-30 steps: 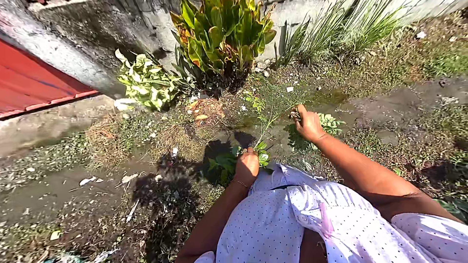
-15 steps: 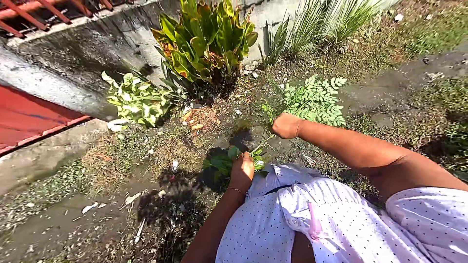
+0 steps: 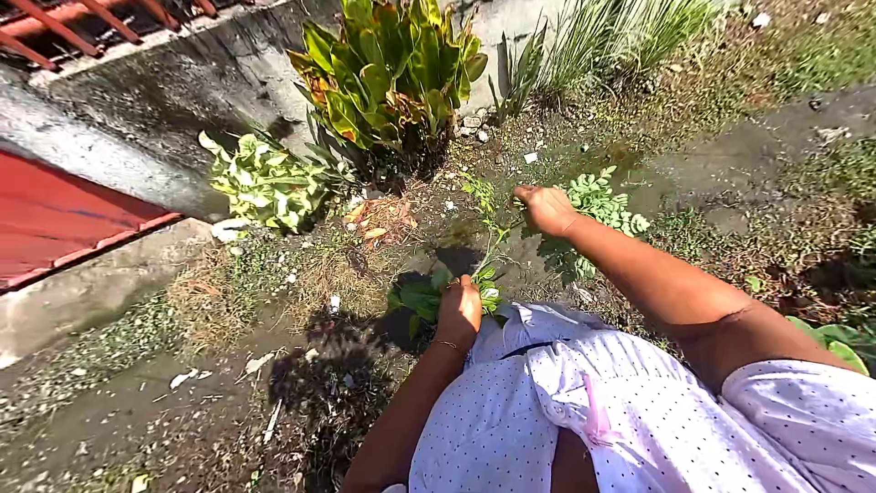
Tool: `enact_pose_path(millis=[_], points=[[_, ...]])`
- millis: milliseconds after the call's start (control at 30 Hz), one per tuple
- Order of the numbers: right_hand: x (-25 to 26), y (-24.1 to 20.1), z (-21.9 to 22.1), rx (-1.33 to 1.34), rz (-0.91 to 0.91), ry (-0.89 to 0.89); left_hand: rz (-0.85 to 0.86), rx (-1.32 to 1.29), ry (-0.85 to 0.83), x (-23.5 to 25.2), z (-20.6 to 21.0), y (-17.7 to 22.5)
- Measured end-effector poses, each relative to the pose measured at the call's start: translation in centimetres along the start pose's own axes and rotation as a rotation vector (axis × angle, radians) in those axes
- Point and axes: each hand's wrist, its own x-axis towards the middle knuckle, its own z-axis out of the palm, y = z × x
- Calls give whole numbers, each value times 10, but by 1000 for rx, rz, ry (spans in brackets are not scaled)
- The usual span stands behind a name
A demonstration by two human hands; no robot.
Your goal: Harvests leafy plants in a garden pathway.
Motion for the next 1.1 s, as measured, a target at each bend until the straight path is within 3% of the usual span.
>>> enact_pose_path(millis=[133,233,333,633,1100], points=[[-8,10,-5,-9,-168,-64,19,-22,-6,1,-4,-1],[-15,6,2,-81,-181,-151,51,-3,-1,2,-8,3],[-19,10,5,-58,-61,-276,59,27,-7,4,-8,7],[-57,35,12,127,218,-364,133,110,-11,22,-1,22],[-159,98,18,380,439,-218,481,386,61,57,0,87]])
